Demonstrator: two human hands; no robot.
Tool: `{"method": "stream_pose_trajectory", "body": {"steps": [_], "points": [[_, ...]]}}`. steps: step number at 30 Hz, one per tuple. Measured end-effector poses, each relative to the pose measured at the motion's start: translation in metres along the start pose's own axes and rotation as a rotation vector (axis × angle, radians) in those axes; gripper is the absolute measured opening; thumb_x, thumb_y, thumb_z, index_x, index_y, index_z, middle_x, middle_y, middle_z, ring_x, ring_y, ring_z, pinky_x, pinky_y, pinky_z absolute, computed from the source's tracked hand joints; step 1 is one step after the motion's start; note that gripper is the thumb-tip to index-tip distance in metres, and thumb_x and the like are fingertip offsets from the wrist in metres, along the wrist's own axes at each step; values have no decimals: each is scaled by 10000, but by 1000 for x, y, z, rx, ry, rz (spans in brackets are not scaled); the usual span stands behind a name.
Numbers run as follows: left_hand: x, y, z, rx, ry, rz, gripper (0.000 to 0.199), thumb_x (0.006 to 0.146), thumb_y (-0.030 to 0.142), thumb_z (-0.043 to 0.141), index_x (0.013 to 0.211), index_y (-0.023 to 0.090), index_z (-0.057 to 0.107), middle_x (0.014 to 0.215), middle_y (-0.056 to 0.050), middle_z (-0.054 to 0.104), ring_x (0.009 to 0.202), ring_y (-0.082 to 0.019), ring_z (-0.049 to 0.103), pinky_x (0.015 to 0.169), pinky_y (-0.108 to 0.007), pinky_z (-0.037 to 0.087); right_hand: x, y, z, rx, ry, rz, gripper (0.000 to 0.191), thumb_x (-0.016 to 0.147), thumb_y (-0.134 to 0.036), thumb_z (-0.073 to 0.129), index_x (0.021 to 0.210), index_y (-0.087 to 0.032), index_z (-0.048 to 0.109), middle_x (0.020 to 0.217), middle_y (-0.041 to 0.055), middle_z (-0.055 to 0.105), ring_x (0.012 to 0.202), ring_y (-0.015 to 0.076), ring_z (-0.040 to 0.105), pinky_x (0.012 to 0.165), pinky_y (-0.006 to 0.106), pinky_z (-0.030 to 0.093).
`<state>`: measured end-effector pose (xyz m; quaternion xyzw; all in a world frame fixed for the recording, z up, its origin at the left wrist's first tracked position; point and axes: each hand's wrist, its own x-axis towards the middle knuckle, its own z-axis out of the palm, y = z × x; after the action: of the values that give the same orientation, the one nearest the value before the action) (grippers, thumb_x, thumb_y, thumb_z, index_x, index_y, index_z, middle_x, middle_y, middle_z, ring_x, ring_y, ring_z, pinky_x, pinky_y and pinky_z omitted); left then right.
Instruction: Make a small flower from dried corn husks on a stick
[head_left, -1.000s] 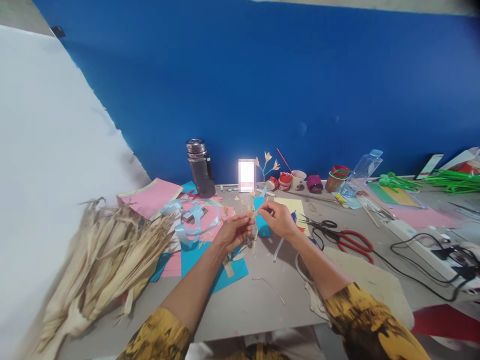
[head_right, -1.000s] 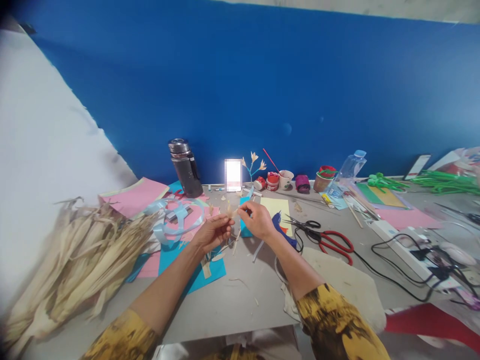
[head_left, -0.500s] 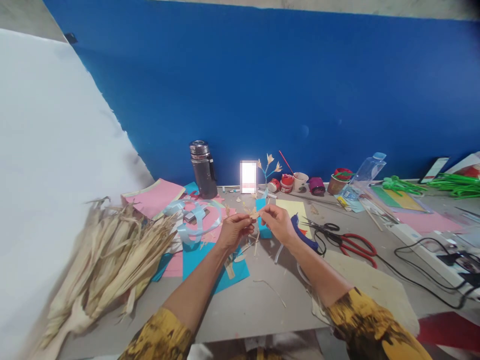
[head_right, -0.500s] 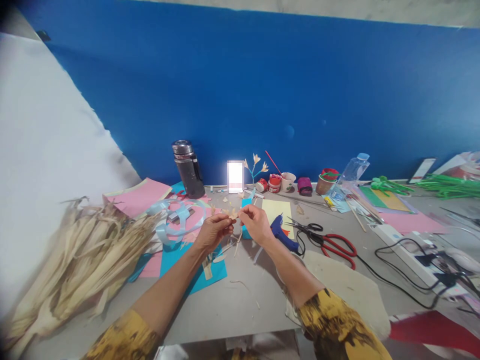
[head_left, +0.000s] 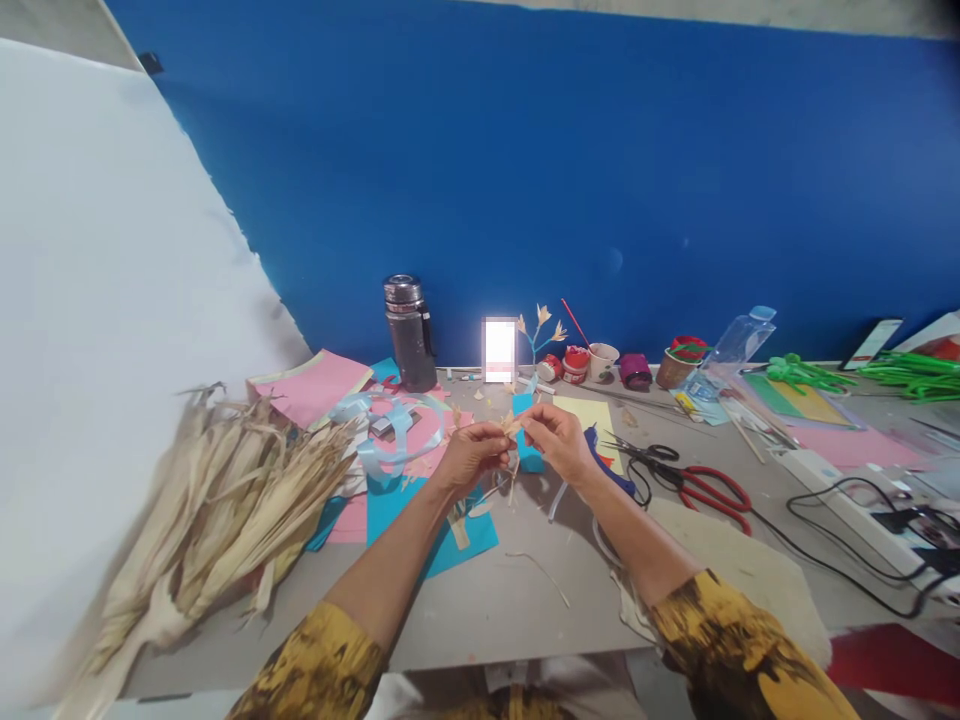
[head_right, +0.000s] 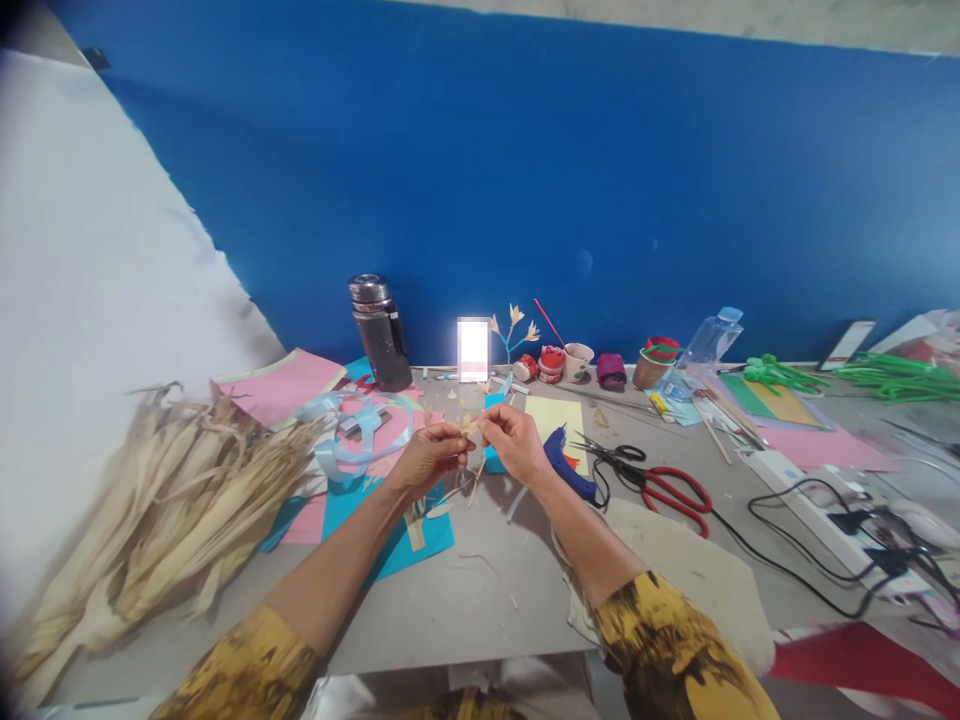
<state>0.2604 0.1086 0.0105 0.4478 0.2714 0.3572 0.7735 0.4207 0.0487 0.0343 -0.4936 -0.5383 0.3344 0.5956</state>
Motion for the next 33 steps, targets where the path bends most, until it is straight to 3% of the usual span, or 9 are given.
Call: {"method": "stream_pose_trajectory", "body": {"steps": [5, 9, 14, 22, 27, 33], "points": [[-1, 0, 1, 15, 42, 39, 311, 525, 253, 879, 705, 125, 660, 703, -67, 729, 501, -114, 599, 537, -256, 481, 0, 2, -1, 20, -32, 11, 225, 831, -390, 624, 803, -170, 657, 565, -14, 571, 511, 108, 481, 482, 228, 358], [1, 0, 0, 85, 167, 172, 273, 565, 285, 855, 733, 138, 699, 752, -67, 744, 512, -104, 592, 558, -248, 476, 1, 5, 3, 46, -18, 61, 227, 801, -366, 622, 888, -163, 674, 588, -10, 594, 517, 113, 504, 477, 229, 365], [4, 0, -1, 239, 346, 326, 237, 605, 322, 811, 730, 140, 726, 641, -17, 683, 518, -111, 576, 554, -241, 458, 5, 11, 7, -53, 23, 116, 199, 742, -318, 600, 849, -165, 671, 753, 43, 710, 538, 117, 537, 495, 240, 408], [18, -3, -27, 368, 578, 502, 247, 660, 365, 752, 764, 149, 695, 523, 21, 595, 483, -116, 535, 501, -223, 397, 0, 15, 9, -207, -85, 145, 167, 755, -273, 555, 833, -174, 665, 768, 35, 725, 544, 125, 550, 534, 249, 434], [18, -2, -24, 287, 535, 491, 292, 642, 390, 774, 772, 146, 680, 487, 38, 555, 459, -99, 497, 480, -213, 369, -1, 24, 9, -316, -112, 58, 158, 780, -226, 531, 837, -178, 670, 775, 24, 724, 608, 132, 572, 593, 250, 449], [7, -3, -2, 220, 357, 390, 337, 559, 370, 852, 728, 147, 663, 553, 29, 593, 466, -80, 481, 485, -216, 372, 1, 25, 7, -293, -37, -3, 139, 787, -269, 574, 779, -180, 680, 670, 4, 665, 582, 128, 544, 551, 238, 415]]}}
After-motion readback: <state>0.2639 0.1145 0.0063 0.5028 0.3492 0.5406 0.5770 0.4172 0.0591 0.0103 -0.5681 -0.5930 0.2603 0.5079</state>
